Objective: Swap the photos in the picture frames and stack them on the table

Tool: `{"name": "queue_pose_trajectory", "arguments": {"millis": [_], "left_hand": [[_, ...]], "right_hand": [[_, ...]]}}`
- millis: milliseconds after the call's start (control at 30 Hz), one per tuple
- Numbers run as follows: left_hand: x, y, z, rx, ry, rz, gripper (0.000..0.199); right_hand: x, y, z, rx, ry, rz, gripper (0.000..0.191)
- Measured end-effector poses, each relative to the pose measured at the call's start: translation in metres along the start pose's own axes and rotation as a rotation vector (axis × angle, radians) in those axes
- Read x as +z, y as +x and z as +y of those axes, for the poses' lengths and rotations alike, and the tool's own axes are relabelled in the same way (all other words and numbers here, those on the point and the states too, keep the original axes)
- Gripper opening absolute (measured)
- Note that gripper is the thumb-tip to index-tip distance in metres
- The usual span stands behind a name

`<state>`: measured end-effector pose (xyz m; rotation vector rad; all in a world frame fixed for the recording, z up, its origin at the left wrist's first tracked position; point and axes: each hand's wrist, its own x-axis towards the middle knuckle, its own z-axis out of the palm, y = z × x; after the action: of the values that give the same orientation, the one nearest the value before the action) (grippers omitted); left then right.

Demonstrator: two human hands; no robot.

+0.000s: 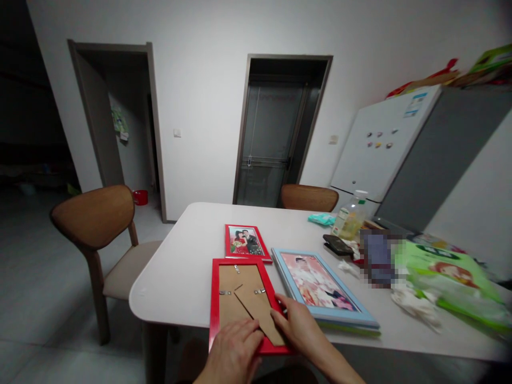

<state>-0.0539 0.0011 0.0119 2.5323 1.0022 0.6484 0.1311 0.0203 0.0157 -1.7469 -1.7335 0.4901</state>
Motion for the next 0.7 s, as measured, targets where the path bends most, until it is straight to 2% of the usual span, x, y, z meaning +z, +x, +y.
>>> {"name": "queue_pose_trajectory", "arguments": {"millis": [133, 300, 500, 700], "left_hand": [[-0.016, -0.009, -0.011, -0.152, 0.026, -0.03, 0.038], [-0.026, -0.013, -0.017, -0.191, -0.004, -0.026, 0.026], [-0.026, -0.011, -0.014, -0.198, -0.026, -0.021, 0.027], [-0.026, -0.013, -0.019, -0.209, 0.004, -0.028, 0.036]], "right_hand": [[-0.006, 0.003, -0.009, -0.05, -0.17, -0.075, 0.024], [-0.001, 0.022, -0.016, -0.209, -0.266, -0.06, 0.026], [0.02, 0.041, -0.013, -0.174, -0.312, -0.036, 0.021], [0.017, 0.038, -0.016, -0.166, -0.349, -0.028, 0.024]]}}
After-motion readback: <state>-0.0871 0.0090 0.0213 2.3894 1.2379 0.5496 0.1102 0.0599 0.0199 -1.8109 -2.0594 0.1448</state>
